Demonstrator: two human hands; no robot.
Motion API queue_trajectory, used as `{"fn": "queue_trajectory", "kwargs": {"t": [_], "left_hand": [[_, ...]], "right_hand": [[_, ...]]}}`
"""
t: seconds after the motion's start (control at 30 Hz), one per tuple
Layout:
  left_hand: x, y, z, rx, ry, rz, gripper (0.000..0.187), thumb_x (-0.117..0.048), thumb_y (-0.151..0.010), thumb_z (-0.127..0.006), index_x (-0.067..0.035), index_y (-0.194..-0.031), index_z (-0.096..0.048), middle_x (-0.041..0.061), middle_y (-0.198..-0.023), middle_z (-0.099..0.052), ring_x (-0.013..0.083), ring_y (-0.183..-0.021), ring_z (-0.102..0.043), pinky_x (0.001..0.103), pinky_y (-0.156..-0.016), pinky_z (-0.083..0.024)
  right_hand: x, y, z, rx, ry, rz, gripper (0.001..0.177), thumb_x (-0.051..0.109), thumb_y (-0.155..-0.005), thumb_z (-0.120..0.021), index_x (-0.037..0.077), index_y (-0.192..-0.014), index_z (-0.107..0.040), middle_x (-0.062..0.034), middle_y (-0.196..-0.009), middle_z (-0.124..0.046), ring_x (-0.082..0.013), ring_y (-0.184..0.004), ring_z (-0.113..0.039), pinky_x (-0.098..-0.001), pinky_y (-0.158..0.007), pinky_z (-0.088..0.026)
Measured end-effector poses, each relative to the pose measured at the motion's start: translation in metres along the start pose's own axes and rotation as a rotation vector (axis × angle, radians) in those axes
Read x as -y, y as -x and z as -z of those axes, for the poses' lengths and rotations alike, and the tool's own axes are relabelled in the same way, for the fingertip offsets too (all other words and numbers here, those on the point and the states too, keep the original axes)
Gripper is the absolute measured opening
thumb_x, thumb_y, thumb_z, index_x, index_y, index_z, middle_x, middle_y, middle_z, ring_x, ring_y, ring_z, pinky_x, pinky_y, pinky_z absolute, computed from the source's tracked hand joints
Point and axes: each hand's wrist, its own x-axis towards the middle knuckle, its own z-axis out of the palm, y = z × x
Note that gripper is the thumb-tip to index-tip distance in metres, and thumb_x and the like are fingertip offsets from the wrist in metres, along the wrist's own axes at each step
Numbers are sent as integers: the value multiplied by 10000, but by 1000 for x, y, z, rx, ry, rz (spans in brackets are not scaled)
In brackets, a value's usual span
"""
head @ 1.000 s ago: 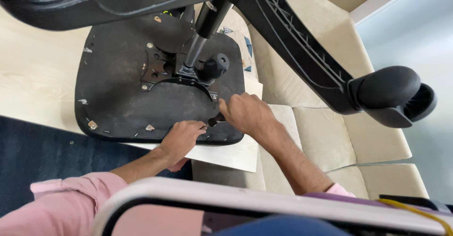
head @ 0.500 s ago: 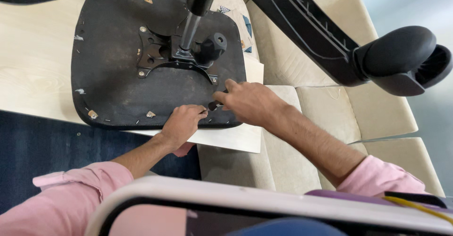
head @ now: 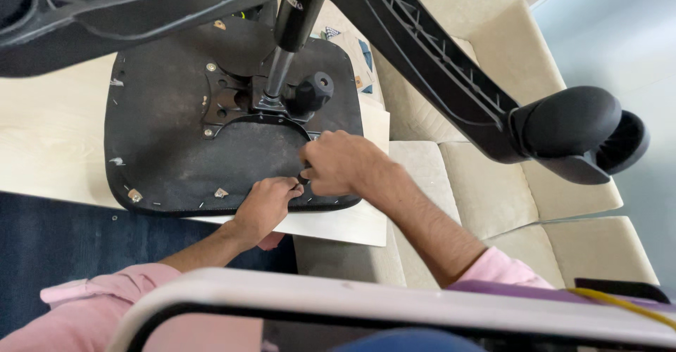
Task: The person uses a screwdriver to tighten screws on the underside of an office chair, securing the seat to the base. The hands repeatedly turn the screwdriver to fasten multiple screws around the chair's central mounting plate.
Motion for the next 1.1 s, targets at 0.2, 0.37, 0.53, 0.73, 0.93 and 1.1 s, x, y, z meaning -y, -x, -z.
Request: {"fn": "queue_trajectory", "kwargs": {"t": [0.2,0.37,0.53,0.73,0.93,1.1], "left_hand": [[4,-4,-5,-10,13,-3,203,-105,-970,-580,37,-1071,-685,179,-1097,-744,353,-1023,-724,432,-899,-581],[-4,-3,-5,3,-7,46,219,-129,-985,-561,29,-1069,-686,169,-1112,-741,342,-1013,-726,418,-876,-589],[-12,-4,-5,55,-100,97,221,-152,-1012,-546,14,-1100,-660,196,-1014,-732,355,-935,-738,439,-822,-603],[-2,1,-11,-16,-127,-74,187,-89,-952,-582,24,-1053,-691,210,-1022,-740,388,-946,-722,464,-845,-583],[4,1,-8,-54,-107,-175,282,37,-879,-536,35,-1114,-691,211,-1095,-744,372,-999,-725,449,-889,-579],[-1,3,-5,-47,-146,-242,258,1,-894,-544,52,-1096,-696,200,-1104,-749,358,-1054,-700,457,-927,-552]], "right_hand": [[-6,-31,-6,70,-163,-256,306,254,-785,-691,-39,-858,-743,-254,-849,-740,-368,-815,-765,-465,-772,-622],[-18,-41,-12,43,-334,-379,309,232,-765,-634,-50,-777,-759,-232,-736,-731,-350,-722,-766,-467,-674,-587],[-22,-30,-14,98,-526,-429,461,305,-935,-514,-69,-801,-749,-202,-679,-716,-338,-669,-754,-470,-665,-562],[-10,0,-33,-93,-65,-142,380,415,-929,-671,61,-1035,-761,-202,-958,-711,-352,-879,-727,-457,-776,-587],[-14,24,-29,-106,344,234,373,313,-864,-736,165,-1205,-715,-193,-1160,-697,-319,-922,-754,-404,-711,-624],[-13,17,-17,61,297,220,216,310,-979,-646,131,-1034,-754,-145,-836,-763,-307,-781,-763,-433,-704,-608]]}}
